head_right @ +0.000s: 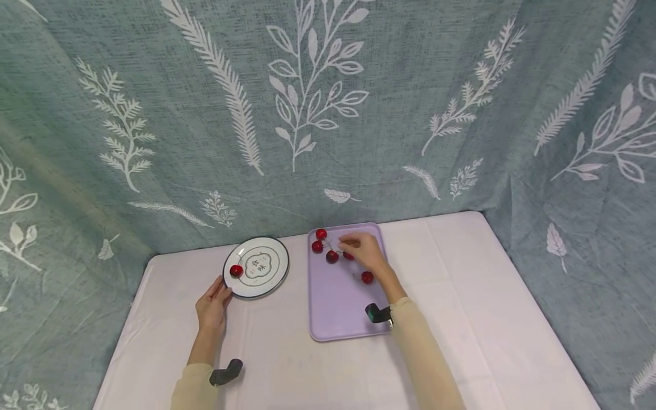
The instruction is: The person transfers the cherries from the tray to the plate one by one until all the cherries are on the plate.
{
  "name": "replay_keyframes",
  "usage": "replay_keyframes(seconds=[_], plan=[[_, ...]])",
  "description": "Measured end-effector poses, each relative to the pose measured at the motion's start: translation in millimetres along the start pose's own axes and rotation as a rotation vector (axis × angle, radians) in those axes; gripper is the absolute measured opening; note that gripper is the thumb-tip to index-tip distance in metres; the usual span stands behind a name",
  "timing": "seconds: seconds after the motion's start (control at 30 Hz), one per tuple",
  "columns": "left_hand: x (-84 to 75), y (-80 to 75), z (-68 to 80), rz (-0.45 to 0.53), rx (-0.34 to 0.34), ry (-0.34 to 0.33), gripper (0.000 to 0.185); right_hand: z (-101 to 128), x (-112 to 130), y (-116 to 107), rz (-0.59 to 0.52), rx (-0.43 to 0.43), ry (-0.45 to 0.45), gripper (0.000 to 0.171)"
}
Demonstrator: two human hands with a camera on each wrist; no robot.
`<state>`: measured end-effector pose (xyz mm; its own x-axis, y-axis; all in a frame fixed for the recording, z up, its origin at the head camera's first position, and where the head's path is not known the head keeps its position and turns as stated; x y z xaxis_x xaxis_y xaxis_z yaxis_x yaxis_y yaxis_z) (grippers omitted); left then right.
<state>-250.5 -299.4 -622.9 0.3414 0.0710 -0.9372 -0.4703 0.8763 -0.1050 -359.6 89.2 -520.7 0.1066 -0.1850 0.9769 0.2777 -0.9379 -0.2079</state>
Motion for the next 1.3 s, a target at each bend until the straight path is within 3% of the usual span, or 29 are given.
replay_keyframes(seconds=[0.3,0.57,0.9,1.1,1.3], plan=[[2.7,-1.6,1.4,-0.014,-0.006,-0.009,0.058,15.9,-4.7,8.1,0.223,0.071,-0.075,0.022],[4.9,-3.3,-0.7,0.011,-0.007,-0.017,0.058,24.9,-24.1,13.2,0.401,0.111,-0.033,0.017],[3.6,-1.4,-1.4,0.020,-0.002,-0.010,0.058,33.6,-36.3,22.3,0.562,0.147,-0.007,0.033],[2.4,-0.9,-0.6,0.024,-0.006,-0.003,0.058,36.4,-36.6,25.5,0.576,0.151,-0.004,0.027],[3.4,-1.0,-0.8,0.015,-0.008,-0.006,0.058,37.7,-29.6,24.7,0.588,0.122,-0.081,0.023]])
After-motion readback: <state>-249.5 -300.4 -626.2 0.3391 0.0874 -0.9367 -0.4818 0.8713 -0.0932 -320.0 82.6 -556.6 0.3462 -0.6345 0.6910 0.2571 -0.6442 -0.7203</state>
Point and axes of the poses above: each hand's wrist, its own z-axis away from the middle knuckle, its own y-axis out of the palm, x = y × z, the point moved 10 cm from there along -z, towards the middle knuckle, and after that the axes turned 10 degrees about -z, right-handed, at the moved point
